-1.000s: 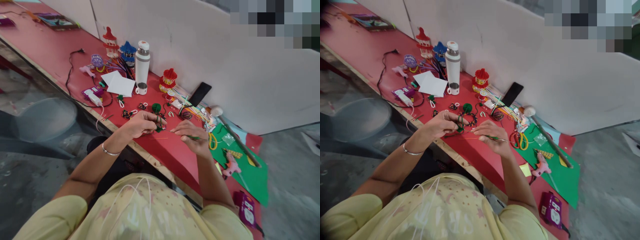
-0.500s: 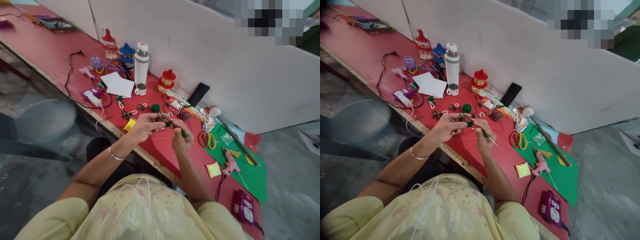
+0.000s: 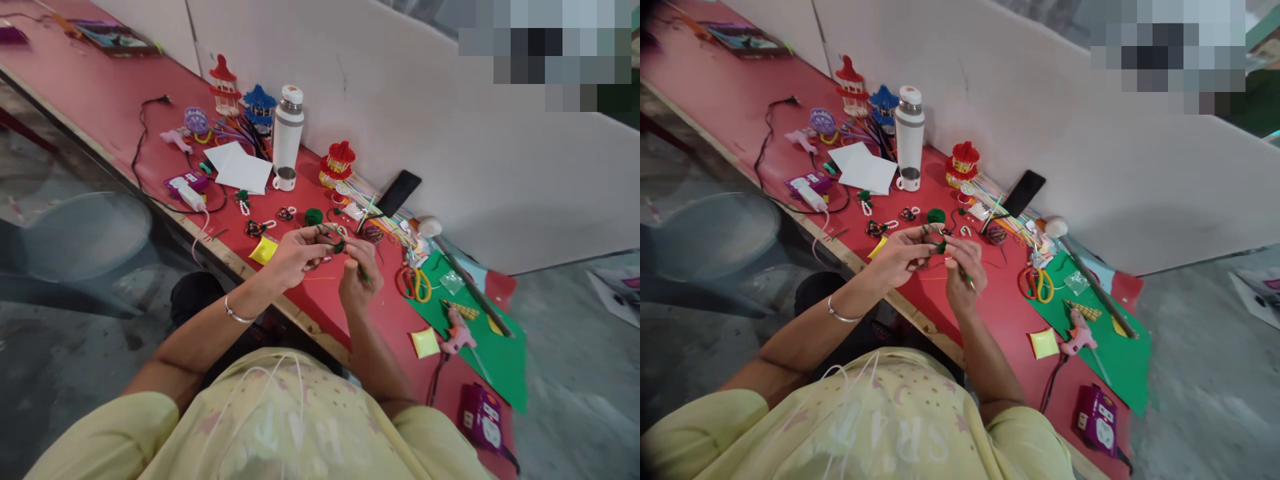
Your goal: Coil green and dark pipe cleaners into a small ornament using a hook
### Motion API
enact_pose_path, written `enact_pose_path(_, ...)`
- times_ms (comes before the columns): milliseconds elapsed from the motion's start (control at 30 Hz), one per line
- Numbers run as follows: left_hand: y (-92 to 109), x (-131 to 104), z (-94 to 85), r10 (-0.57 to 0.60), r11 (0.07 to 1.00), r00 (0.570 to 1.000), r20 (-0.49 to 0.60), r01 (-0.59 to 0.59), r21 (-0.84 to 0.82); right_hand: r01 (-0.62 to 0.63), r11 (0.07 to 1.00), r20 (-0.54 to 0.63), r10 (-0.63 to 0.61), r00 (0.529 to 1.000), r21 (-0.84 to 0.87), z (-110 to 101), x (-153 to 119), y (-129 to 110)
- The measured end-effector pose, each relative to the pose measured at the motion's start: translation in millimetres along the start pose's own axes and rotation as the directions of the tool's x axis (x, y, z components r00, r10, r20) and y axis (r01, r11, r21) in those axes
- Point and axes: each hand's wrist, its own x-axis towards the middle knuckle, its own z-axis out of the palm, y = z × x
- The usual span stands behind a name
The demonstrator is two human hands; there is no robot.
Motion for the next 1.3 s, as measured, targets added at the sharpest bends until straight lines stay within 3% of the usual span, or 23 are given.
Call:
enact_pose_path(100, 8.8, 1.2, -8.1, -0.028, 0.999, 0.999, 0.029, 0.029, -0.021, -0.291, 0.916, 0.123, 0.266, 0.956, 0.278, 1.4, 7.7, 13.5)
enact_pose_path(200, 15.0, 1.9, -17.0, -0.029, 0.999, 0.998, 0.055, 0.027, 0.043, -0.419, 0.824, 0.284, 0.326, 0.902, 0.382, -7.3, 20.1, 22.7)
enact_pose_path(467, 19.4, 3.0, -19.9, 0.018, 0.973, 0.997, 0.072, -0.034, 0.227, -0.487, 0.817, 0.514, 0.288, 0.808, 0.308, -40.3, 45.4, 23.6)
enact_pose_path(667, 22.6, 1.3, -16.6, 0.108, 0.912, 0.993, 0.051, -0.12, 0.393, -0.454, 0.854, 0.587, 0.237, 0.774, 0.255, -51.0, 55.6, 19.3)
enact_pose_path(833, 24.5, 1.3, -15.6, 0.254, 0.817, 0.966, 0.045, -0.239, 0.524, -0.392, 0.902, 0.589, 0.219, 0.778, 0.182, -52.8, 56.3, 9.7)
enact_pose_path(1000, 22.6, 2.4, -15.0, 0.356, 0.722, 0.934, 0.028, -0.294, 0.627, -0.215, 0.971, 0.574, 0.116, 0.811, 0.107, -49.0, 55.6, -8.7)
enact_pose_path(1133, 17.8, 3.6, -16.3, 0.359, 0.739, 0.933, 0.029, -0.303, 0.602, 0.031, 0.999, 0.54, -0.041, 0.841, 0.028, -42.3, 52.3, -20.1)
enact_pose_path(1300, 15.3, 2.9, -15.7, 0.321, 0.818, 0.947, 0.001, -0.278, 0.503, 0.28, 0.957, 0.543, -0.198, 0.816, -0.071, -37.1, 45.0, -18.3)
